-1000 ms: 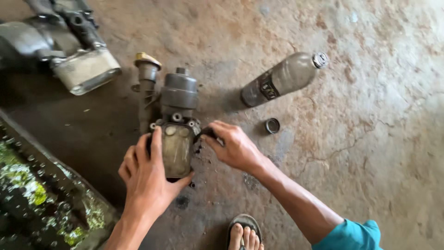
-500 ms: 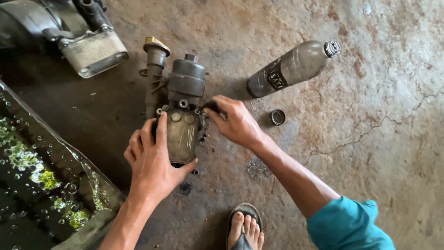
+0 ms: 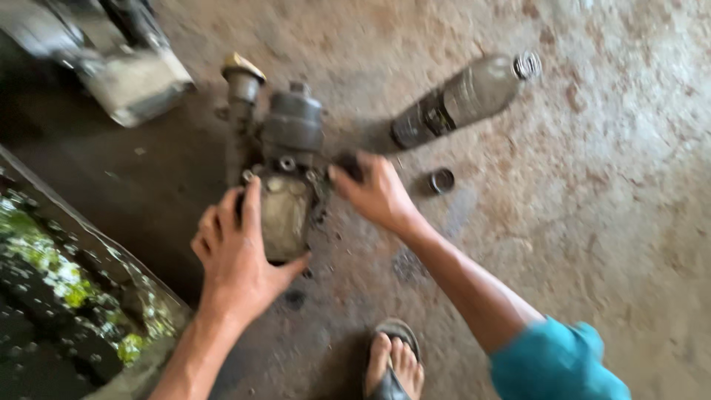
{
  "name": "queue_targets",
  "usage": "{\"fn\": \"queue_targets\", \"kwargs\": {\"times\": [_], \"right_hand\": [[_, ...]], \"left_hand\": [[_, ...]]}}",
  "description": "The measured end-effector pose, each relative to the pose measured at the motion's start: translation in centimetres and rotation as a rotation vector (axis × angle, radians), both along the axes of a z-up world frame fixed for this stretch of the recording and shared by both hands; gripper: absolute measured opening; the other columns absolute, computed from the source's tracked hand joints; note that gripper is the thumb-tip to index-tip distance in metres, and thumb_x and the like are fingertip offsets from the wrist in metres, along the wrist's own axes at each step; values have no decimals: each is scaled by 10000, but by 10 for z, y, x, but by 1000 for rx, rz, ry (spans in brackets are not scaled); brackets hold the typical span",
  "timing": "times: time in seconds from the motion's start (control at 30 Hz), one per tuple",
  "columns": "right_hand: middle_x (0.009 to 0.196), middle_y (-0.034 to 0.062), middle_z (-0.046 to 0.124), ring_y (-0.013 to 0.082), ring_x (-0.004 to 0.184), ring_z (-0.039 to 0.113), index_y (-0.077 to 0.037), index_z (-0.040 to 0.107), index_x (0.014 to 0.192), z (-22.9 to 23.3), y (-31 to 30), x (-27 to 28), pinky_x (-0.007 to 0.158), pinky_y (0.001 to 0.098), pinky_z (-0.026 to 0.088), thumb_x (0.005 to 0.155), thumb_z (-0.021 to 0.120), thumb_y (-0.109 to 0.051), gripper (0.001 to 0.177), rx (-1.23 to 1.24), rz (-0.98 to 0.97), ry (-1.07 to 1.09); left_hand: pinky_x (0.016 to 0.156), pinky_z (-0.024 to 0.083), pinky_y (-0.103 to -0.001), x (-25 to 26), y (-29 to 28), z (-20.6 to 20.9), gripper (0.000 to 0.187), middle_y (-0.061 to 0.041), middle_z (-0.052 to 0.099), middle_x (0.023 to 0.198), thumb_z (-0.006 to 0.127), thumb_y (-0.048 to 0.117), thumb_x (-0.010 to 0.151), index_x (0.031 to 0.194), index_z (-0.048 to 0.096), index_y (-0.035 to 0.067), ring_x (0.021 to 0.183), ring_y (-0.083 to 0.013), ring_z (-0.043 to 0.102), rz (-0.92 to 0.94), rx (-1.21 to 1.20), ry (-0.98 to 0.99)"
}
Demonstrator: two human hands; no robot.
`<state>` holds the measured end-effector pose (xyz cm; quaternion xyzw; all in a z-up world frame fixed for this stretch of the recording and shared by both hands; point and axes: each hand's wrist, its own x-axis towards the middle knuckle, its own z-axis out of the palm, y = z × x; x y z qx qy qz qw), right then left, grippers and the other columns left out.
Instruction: The person scrubs a disassembled mechanical part with a wire brush, focusing on crevices and surfaces. They rotate the part to access different areas and continue scrubbing until the end of the clip.
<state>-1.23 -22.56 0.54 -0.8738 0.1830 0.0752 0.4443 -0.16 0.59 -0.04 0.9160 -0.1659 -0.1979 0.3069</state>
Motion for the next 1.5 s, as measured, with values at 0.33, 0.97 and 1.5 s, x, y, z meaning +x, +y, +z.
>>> {"fn": "queue_targets", "kwargs": {"times": [0.33,0.97,1.5], "right_hand": [[778,63,692,125,691,625,21,697,1006,-8,5,-8,610,299,526,986,669,-177,201,182,-177,-6],[884,126,770,153,711,665,-15,706,1146,-7,13,7,662,320,549,961,657,-230,288,267,-231,117],[886,110,778,121,746,667,31,709,1116,-1,18,21,654,316,554,961,657,-154,247,154,-104,9]], "left_hand": [[1091,191,-643,-3,-1,5,1350,-194,268,1545,970,427,537,1607,191,163,1385,-448,223,14,1,29],[1103,141,-644,5,-6,6,1384,-190,218,1575,980,428,508,1599,167,174,1411,-426,154,17,41,127],[1099,171,-636,4,-6,6,1355,-170,250,1559,978,391,509,1593,197,162,1397,-426,189,26,33,95]]}}
